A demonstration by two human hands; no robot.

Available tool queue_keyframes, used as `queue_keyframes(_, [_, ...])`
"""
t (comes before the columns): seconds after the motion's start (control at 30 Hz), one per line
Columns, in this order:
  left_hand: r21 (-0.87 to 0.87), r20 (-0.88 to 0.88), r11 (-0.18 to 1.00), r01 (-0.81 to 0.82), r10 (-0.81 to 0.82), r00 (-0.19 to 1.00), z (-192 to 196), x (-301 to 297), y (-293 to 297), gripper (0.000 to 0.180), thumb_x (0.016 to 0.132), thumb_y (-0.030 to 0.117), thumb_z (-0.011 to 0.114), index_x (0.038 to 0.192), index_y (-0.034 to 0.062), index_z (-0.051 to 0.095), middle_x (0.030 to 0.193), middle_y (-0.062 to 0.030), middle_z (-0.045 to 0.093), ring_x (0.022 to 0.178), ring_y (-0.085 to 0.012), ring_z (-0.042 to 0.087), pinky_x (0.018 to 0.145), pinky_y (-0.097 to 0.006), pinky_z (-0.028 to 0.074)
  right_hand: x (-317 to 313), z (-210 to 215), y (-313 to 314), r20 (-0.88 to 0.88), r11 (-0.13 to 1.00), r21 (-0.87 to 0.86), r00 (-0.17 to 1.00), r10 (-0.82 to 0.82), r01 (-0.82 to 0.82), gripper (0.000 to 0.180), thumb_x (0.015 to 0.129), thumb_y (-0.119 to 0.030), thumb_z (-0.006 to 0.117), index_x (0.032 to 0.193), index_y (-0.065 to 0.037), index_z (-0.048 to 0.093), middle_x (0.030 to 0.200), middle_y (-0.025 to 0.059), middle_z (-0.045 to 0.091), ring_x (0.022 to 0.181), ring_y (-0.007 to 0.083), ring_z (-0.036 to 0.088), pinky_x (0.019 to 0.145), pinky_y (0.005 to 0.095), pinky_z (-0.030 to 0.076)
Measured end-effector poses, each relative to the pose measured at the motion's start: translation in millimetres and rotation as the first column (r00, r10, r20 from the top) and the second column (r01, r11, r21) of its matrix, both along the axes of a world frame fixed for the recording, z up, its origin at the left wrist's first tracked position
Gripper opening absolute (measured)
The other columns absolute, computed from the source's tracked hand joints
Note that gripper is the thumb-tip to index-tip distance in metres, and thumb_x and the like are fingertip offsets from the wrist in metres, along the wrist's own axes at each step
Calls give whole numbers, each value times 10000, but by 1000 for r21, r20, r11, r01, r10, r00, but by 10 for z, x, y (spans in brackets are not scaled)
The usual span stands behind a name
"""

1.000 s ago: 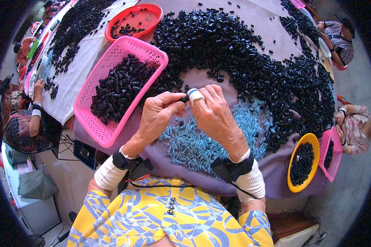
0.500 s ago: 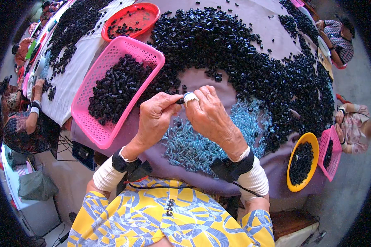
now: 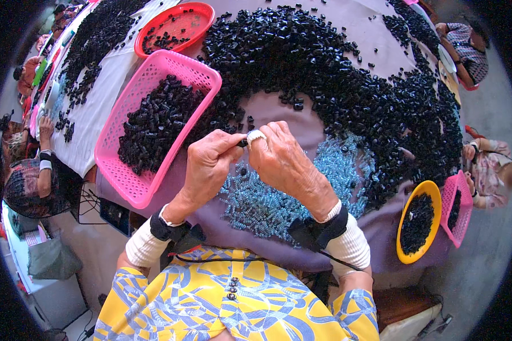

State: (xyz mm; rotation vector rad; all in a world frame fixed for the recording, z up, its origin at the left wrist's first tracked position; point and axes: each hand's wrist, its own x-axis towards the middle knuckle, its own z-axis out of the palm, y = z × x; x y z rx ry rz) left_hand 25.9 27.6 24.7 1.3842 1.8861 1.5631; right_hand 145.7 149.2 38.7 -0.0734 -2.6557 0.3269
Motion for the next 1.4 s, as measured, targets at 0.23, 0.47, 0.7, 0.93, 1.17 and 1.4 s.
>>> queue_keyframes(0.23, [-91,107,995,38,-28,994,-60,-20,-28,240,782,-72,600,1005,-17,666,759,-64,615,678,-112,592,599,-224,470,7,-44,1,-2,990,-135,1000,29,-29,113,749,21,581,797,18,478,753,163,497,754,343,511,730,415,430])
queue_keyframes(0.47, [-65,522,988,141,-87,848,14,-36,-1,202,851,-5,591,1042,-26,653,800,-31,631,697,-91,592,640,-216,495,4,-76,25,-134,969,-247,991,-27,-7,72,748,-21,568,785,3,510,742,131,541,737,317,538,738,400,424])
queue_keyframes(0.7, [-69,589,990,126,-61,806,10,-22,-32,193,858,8,593,1038,-27,654,798,-41,637,692,-88,595,641,-209,486,5,-84,39,-140,955,-293,990,-6,-35,68,781,-39,571,809,1,523,764,133,564,724,322,552,751,406,423])
queue_keyframes(0.93, [-14,196,1000,13,-10,981,20,30,-14,224,815,-66,591,1024,-24,660,770,-53,612,686,-98,586,615,-217,481,-27,-5,11,-129,995,-97,992,-19,7,84,741,-19,579,785,-4,510,731,125,521,725,295,526,772,404,413])
queue_keyframes(1.17, [2,26,1000,-26,26,999,19,42,-11,258,753,-78,622,997,-14,671,787,-98,635,676,-141,602,605,-245,479,11,5,10,-10,998,-58,1000,6,-7,134,693,-11,583,796,15,501,766,144,508,774,301,514,784,404,414])
queue_keyframes(1.4, [-49,-88,999,-6,2,996,-1,-5,-11,244,753,-55,624,990,-14,668,781,-113,633,666,-169,607,599,-263,470,3,10,55,59,996,-28,995,81,-79,122,689,-5,569,782,15,493,788,154,513,802,305,524,797,401,413])
